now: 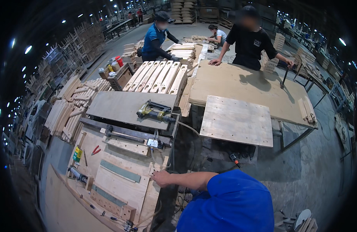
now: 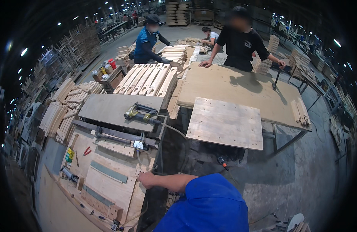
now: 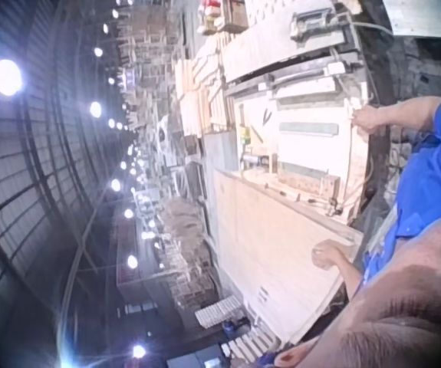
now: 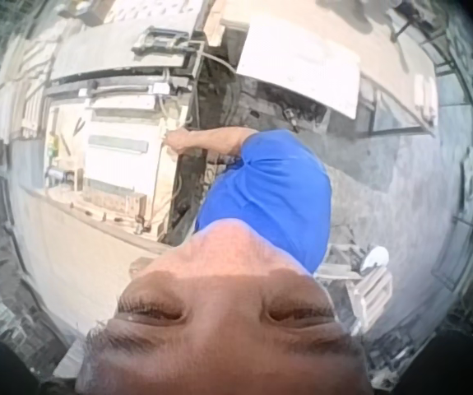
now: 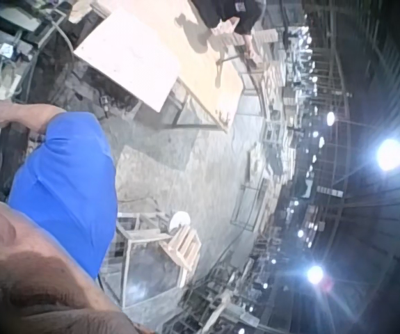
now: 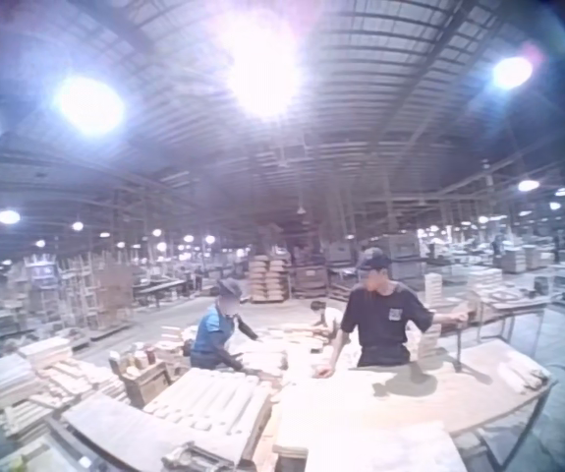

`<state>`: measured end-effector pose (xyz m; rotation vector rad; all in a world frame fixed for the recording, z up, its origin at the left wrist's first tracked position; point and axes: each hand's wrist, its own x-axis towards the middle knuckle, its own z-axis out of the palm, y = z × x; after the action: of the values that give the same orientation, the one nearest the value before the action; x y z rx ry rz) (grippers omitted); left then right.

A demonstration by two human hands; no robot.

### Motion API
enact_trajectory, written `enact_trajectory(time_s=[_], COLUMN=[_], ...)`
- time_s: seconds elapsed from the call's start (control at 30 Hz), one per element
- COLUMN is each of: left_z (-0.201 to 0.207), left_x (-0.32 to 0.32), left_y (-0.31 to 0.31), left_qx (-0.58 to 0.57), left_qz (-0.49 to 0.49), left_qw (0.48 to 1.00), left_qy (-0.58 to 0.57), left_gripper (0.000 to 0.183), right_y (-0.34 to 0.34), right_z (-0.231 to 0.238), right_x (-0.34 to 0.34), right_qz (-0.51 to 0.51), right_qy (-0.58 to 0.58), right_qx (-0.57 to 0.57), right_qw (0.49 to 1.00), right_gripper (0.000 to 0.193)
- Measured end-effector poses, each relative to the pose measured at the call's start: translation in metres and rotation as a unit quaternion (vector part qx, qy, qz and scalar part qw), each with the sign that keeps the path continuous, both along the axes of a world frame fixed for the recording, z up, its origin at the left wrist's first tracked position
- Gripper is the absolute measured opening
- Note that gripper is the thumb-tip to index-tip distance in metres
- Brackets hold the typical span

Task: The person assembles wooden chair frames on a workbench. They position frame pieces, use a pneumatic nail gun to fasten joints, and pass completed frames to a coworker. The process repeats with multiple frames.

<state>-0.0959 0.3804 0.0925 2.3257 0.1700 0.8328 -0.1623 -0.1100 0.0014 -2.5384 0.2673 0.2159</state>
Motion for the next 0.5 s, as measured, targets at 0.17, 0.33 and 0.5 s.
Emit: enact_trajectory(time_s=[0.17, 0.33, 0.5], left_z=[-0.001, -0.001, 0.001], left_x=[-0.020, -0.020, -0.017], left_y=[0.023, 0.016, 0.018], left_qx=[0.641, 0.403, 0.347], left_qz=[0.037, 0.097, 0.097], left_qw=[0.753, 0.904, 0.931], left_qy=[0.145, 0.107, 0.063], left_gripper=[0.028, 0.033, 0.038], right_y=[0.003, 0.000, 0.002], right_z=[0.002, 0.000, 0.003], right_x=[0.001, -0.001, 0.003], right_qz=[0.007, 0.012, 0.011], right_qy=[0.011, -0.014, 0.029], right_qx=[-0.007, -0.009, -0.004], right_qw=[1.000, 1.000, 0.999], right_gripper=[0.041, 0.037, 0.041])
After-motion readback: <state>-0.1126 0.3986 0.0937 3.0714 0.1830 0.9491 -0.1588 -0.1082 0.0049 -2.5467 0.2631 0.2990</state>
